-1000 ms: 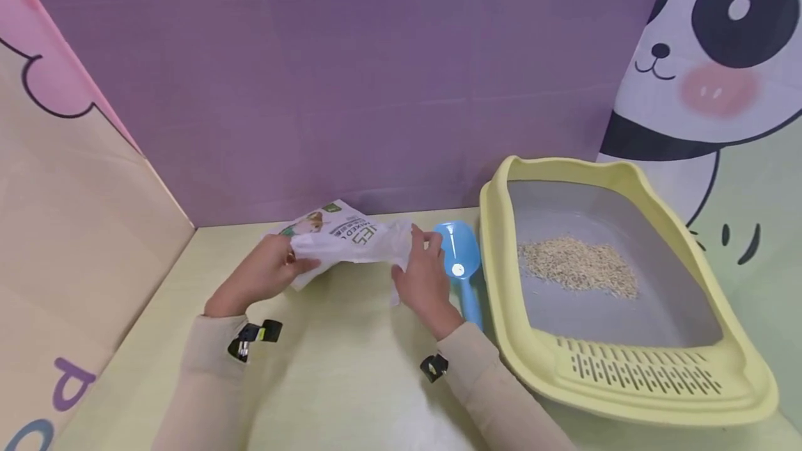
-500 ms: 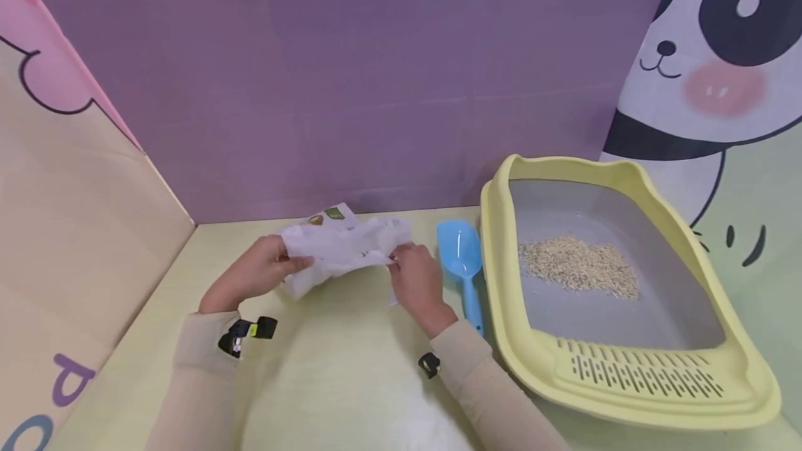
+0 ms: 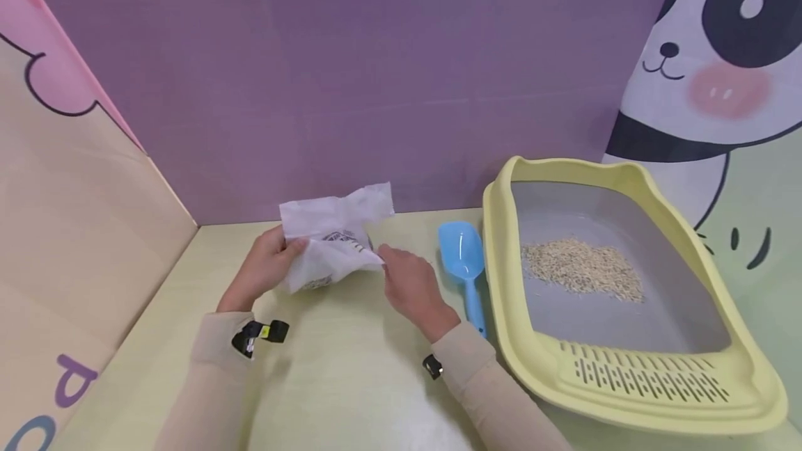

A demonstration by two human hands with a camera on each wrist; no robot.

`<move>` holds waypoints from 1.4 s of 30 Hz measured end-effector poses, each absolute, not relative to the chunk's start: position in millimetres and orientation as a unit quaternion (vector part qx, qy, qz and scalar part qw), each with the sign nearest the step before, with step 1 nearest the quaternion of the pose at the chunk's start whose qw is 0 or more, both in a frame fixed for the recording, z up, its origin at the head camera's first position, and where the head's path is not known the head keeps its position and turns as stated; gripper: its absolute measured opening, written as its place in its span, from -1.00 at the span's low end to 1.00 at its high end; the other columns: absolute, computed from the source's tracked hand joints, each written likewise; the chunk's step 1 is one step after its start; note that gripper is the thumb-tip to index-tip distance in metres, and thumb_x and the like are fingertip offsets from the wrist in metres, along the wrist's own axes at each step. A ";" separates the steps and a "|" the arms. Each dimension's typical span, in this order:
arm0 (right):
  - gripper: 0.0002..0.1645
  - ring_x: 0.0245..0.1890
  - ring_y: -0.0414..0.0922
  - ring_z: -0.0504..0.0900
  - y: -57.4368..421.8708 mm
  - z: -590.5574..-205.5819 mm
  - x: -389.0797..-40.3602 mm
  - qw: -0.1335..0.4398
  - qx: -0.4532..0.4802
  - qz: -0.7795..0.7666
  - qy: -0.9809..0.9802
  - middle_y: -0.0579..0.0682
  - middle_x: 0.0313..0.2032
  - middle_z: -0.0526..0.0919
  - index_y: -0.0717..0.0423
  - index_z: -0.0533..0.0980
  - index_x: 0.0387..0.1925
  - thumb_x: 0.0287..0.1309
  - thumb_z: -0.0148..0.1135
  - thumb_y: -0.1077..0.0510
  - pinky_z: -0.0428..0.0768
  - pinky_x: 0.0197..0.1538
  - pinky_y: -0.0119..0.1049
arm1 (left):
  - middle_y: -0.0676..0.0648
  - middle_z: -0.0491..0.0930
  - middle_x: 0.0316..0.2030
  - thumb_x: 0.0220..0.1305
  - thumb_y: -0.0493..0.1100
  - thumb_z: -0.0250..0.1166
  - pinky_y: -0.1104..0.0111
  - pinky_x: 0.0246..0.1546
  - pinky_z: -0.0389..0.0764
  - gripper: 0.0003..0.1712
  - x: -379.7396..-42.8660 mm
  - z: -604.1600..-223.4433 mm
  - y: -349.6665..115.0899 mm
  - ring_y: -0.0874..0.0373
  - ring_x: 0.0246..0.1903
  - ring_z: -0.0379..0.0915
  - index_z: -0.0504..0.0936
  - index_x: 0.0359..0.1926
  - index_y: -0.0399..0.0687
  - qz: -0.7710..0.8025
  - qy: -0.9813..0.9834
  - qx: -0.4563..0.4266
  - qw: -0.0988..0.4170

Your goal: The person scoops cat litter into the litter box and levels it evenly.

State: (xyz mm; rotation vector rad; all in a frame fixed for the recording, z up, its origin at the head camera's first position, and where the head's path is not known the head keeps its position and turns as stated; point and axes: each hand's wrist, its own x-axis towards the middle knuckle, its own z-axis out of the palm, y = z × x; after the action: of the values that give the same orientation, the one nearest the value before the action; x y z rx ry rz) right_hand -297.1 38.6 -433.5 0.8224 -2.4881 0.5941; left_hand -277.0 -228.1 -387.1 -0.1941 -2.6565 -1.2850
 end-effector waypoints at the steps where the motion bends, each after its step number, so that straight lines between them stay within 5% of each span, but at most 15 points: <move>1: -0.87 -0.60 -0.11 0.52 40.4 -433.3 -298.1 0.234 0.300 0.210 -0.901 0.03 -0.50 0.67 0.08 0.49 -0.32 0.28 0.29 0.32 0.46 -0.54 -0.31 | -0.29 0.67 0.07 0.54 -0.11 0.11 0.09 -0.08 0.66 -0.61 -277.3 -388.0 -228.4 -0.09 -0.10 0.67 0.55 0.23 -0.19 -0.434 -0.894 -0.071 0.086; 8: -0.87 -0.57 -0.09 0.61 47.3 -428.3 -298.4 0.265 0.299 0.221 -0.889 0.02 -0.41 0.74 0.06 0.60 -0.30 0.17 0.41 0.30 0.52 -0.53 -0.26 | -0.21 0.63 0.14 0.55 -0.10 0.08 0.22 -0.01 0.56 -0.59 -276.7 -391.8 -240.5 0.06 -0.11 0.58 0.51 0.30 -0.13 -0.454 -0.886 -0.097 0.024; 13: -0.91 -0.46 -0.09 0.63 43.1 -428.5 -297.8 0.255 0.283 0.308 -0.871 0.01 -0.35 0.73 0.11 0.64 -0.20 0.27 0.35 0.20 0.60 -0.39 -0.23 | -0.26 0.60 0.15 0.59 -0.06 0.02 0.13 0.05 0.56 -0.54 -276.8 -391.4 -244.8 -0.01 -0.05 0.58 0.43 0.36 -0.15 -0.471 -0.878 -0.080 0.031; 17: -0.73 -0.34 -0.14 0.59 42.4 -427.6 -298.3 0.181 0.279 0.455 -0.826 0.02 -0.28 0.67 0.15 0.64 -0.06 0.21 0.40 0.19 0.64 -0.27 -0.29 | -0.30 0.61 0.11 0.61 -0.05 -0.03 0.05 0.06 0.60 -0.54 -279.7 -389.3 -242.5 -0.11 -0.01 0.61 0.41 0.34 -0.19 -0.493 -0.864 -0.058 0.084; 22: -0.39 0.07 -0.01 0.55 43.2 -434.9 -305.0 0.076 0.319 0.516 -0.791 0.12 0.11 0.53 0.17 0.50 0.22 0.13 0.48 0.23 0.63 0.11 -0.05 | -0.36 0.63 0.07 0.61 -0.12 -0.03 0.24 -0.05 0.65 -0.59 -279.8 -388.8 -238.4 -0.03 -0.08 0.66 0.45 0.25 -0.31 -0.524 -0.837 -0.064 0.144; 30: -0.14 0.29 0.16 0.44 40.1 -442.6 -305.2 0.062 0.357 0.491 -0.792 0.22 0.36 0.40 0.13 0.27 0.48 0.20 0.42 0.21 0.44 0.31 0.18 | -0.38 0.63 0.10 0.60 -0.15 0.01 0.31 -0.10 0.65 -0.59 -275.8 -385.1 -231.2 0.19 -0.17 0.65 0.41 0.30 -0.30 -0.550 -0.823 -0.129 0.064; 35: -0.43 0.07 -0.02 0.54 37.1 -442.6 -303.5 0.070 0.393 0.488 -0.776 0.14 0.22 0.56 0.17 0.46 0.33 0.32 0.30 0.23 0.56 0.13 -0.10 | -0.36 0.64 0.07 0.60 -0.15 0.01 0.26 -0.11 0.65 -0.60 -274.5 -384.6 -233.2 0.15 -0.17 0.67 0.42 0.29 -0.26 -0.541 -0.828 -0.137 0.051; 38: -0.72 -0.16 -0.09 0.57 32.4 -444.4 -303.1 0.132 0.399 0.461 -0.781 0.10 -0.04 0.67 0.22 0.62 0.03 0.40 0.22 0.15 0.59 -0.08 -0.24 | -0.37 0.64 0.06 0.60 -0.16 -0.01 0.21 -0.11 0.67 -0.61 -276.3 -386.3 -233.2 0.05 -0.16 0.68 0.41 0.28 -0.28 -0.536 -0.829 -0.132 0.085; 42: -0.64 -0.35 -0.04 0.64 26.9 -444.9 -300.7 0.251 0.376 0.389 -0.803 0.11 -0.29 0.70 0.25 0.65 -0.25 0.42 0.17 0.01 0.64 -0.24 -0.18 | -0.36 0.63 0.04 0.61 -0.13 -0.02 0.06 -0.08 0.70 -0.60 -278.5 -388.5 -227.4 -0.13 -0.10 0.68 0.42 0.25 -0.30 -0.511 -0.836 -0.117 0.163</move>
State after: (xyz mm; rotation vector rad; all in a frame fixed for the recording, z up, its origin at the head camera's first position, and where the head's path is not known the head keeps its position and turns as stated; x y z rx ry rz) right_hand -300.7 26.9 -444.9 1.0237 -2.1844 1.0596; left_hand -278.5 -227.4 -388.5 -0.3330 -2.3832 -1.4584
